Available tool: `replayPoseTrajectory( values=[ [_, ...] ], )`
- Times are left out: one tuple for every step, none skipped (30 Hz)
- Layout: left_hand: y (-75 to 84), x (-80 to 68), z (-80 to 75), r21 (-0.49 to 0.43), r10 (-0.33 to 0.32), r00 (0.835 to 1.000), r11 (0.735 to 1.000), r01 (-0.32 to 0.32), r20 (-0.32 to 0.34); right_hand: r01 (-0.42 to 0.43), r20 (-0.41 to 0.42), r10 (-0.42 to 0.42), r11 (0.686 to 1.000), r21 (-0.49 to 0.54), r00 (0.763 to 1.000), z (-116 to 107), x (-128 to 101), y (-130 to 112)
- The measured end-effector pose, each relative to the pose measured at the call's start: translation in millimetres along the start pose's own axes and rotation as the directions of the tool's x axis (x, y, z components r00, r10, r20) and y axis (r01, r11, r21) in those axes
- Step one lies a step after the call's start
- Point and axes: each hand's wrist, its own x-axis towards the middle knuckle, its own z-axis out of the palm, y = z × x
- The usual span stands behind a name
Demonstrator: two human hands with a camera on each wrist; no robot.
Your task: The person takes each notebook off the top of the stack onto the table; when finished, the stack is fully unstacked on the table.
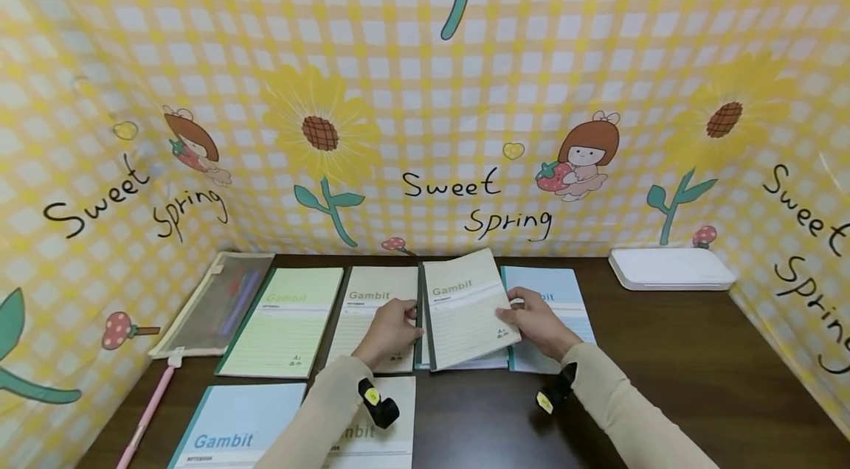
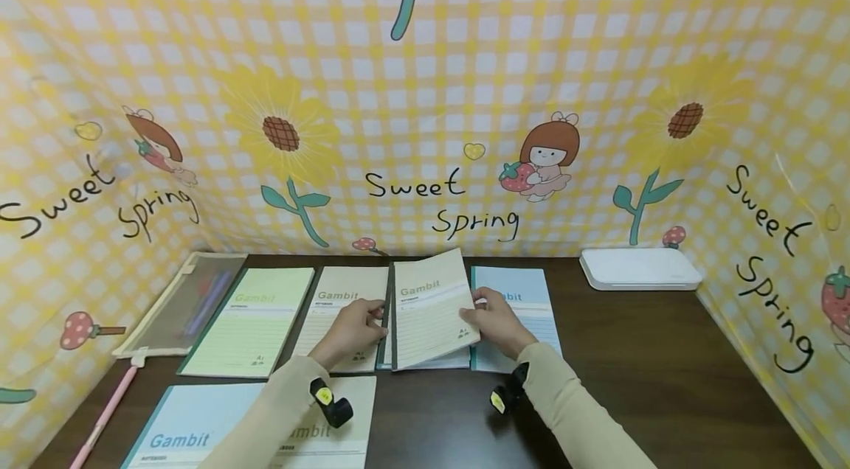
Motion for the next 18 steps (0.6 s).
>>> replayPoseTrajectory(
  values=[
    [-0.5, 0.2, 0.6, -0.001, -0.003, 1.000, 1.000, 0.003, 0.003, 0.004, -0.006, -0.004, 1.000, 0.027, 1.000, -2.5, -3.4, -0.9],
    [-0.7, 0.4, 0.8, -0.006, -0.008, 1.000, 1.000, 0.008, 0.005, 0.009, -0.010, -0.008, 0.999, 0.044, 1.000, -5.6, -7.8, -1.5],
    [-0.7, 0.6, 0.9, -0.007, -0.007, 1.000, 1.000, 0.007, 0.006, 0.016, -0.013, -0.015, 0.998, 0.058, 1.000, -9.1, -13.3, -2.1],
    [-0.7, 0.7, 0.9, -0.007, -0.001, 1.000, 1.000, 0.001, 0.007, 0.023, -0.012, -0.023, 0.998, 0.062, 1.000, -13.3, -19.8, -2.6],
    [-0.3, 0.8, 0.7, -0.007, 0.000, 1.000, 1.000, 0.000, 0.008, 0.026, -0.001, -0.026, 0.997, 0.071, 1.000, -18.0, -27.6, -2.9],
    [0.0, 0.9, 0.6, -0.001, 0.009, 1.000, 1.000, -0.009, 0.008, 0.028, 0.005, -0.028, 0.997, 0.071, 1.000, -22.9, -36.4, -2.8],
    [0.4, 0.8, 0.4, -0.003, 0.011, 1.000, 1.000, -0.011, 0.011, 0.026, 0.011, -0.027, 0.997, 0.074, 1.000, -27.7, -45.8, -2.5],
    [0.7, 0.7, 0.4, -0.002, 0.014, 1.000, 1.000, -0.014, 0.013, 0.025, 0.029, -0.028, 0.997, 0.075, 0.999, -32.5, -56.0, -1.8],
    [0.8, 0.6, 0.5, 0.001, 0.014, 1.000, 1.000, -0.014, 0.016, 0.018, 0.050, -0.022, 0.997, 0.079, 0.999, -36.7, -67.1, -0.8],
    [1.0, 0.4, 0.6, 0.004, 0.016, 1.000, 1.000, -0.016, 0.018, 0.005, 0.073, -0.011, 0.996, 0.086, 0.997, -40.2, -78.4, 0.9],
    [1.0, 0.3, 0.7, 0.004, 0.014, 1.000, 1.000, -0.014, 0.020, -0.006, 0.107, -0.004, 0.995, 0.097, 0.994, -42.6, -90.5, 3.3],
    [1.1, 0.0, 0.9, 0.007, 0.011, 1.000, 1.000, -0.011, 0.021, -0.023, 0.137, 0.008, 0.994, 0.106, 0.991, -44.3, -102.5, 6.4],
    [1.2, 0.0, 1.0, 0.007, 0.003, 1.000, 1.000, -0.004, 0.021, -0.028, 0.178, 0.007, 0.993, 0.114, 0.984, -44.7, -114.0, 10.3],
    [1.1, 0.0, 1.1, 0.013, 0.006, 1.000, 1.000, -0.006, 0.017, -0.032, 0.212, 0.008, 0.994, 0.109, 0.977, -44.3, -125.4, 14.5],
    [1.3, -0.1, 0.9, 0.011, 0.003, 1.000, 1.000, -0.003, 0.015, -0.039, 0.257, 0.006, 0.991, 0.125, 0.966, -43.6, -135.6, 19.7],
    [1.4, -0.1, 0.7, 0.013, 0.005, 1.000, 1.000, -0.005, 0.011, -0.030, 0.298, -0.009, 0.991, 0.127, 0.955, -42.1, -144.5, 25.3],
    [1.6, -0.1, 0.6, 0.014, 0.001, 1.000, 1.000, -0.001, 0.007, -0.018, 0.343, -0.031, 0.990, 0.139, 0.939, -39.9, -152.1, 31.2],
    [1.8, 0.0, 0.4, 0.011, -0.005, 1.000, 1.000, 0.005, 0.003, -0.015, 0.382, -0.045, 0.988, 0.154, 0.923, -37.5, -158.1, 37.1]
  ],
)
